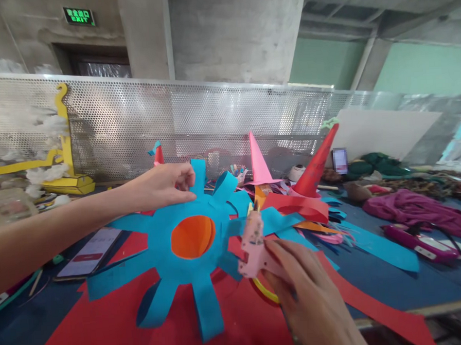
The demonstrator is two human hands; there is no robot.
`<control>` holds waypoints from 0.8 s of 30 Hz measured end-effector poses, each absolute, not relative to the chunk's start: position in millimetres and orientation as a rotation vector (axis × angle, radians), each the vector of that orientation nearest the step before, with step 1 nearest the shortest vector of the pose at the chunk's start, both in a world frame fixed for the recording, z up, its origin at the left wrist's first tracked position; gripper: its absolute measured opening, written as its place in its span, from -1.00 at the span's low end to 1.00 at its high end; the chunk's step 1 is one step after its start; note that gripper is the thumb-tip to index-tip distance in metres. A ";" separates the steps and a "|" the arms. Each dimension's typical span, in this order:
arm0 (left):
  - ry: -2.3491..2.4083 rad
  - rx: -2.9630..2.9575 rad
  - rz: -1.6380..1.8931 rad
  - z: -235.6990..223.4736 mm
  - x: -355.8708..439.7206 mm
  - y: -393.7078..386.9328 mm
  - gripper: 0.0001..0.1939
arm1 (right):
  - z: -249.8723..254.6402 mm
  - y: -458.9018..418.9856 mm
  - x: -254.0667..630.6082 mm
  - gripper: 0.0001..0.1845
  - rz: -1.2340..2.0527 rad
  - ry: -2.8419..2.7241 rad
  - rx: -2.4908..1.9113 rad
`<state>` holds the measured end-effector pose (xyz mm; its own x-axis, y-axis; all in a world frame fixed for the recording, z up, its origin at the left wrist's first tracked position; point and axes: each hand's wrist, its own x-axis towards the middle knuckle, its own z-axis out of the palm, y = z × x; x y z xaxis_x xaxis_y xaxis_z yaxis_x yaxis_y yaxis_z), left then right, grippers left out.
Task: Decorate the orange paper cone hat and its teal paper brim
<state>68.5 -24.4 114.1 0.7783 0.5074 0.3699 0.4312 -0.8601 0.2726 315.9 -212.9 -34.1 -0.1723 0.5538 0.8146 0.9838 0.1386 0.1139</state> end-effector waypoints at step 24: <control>0.770 2.785 0.738 114.6 63.9 -37.9 -0.89 | 70.4 -128.7 239.2 -0.61 0.328 -1.491 -1.435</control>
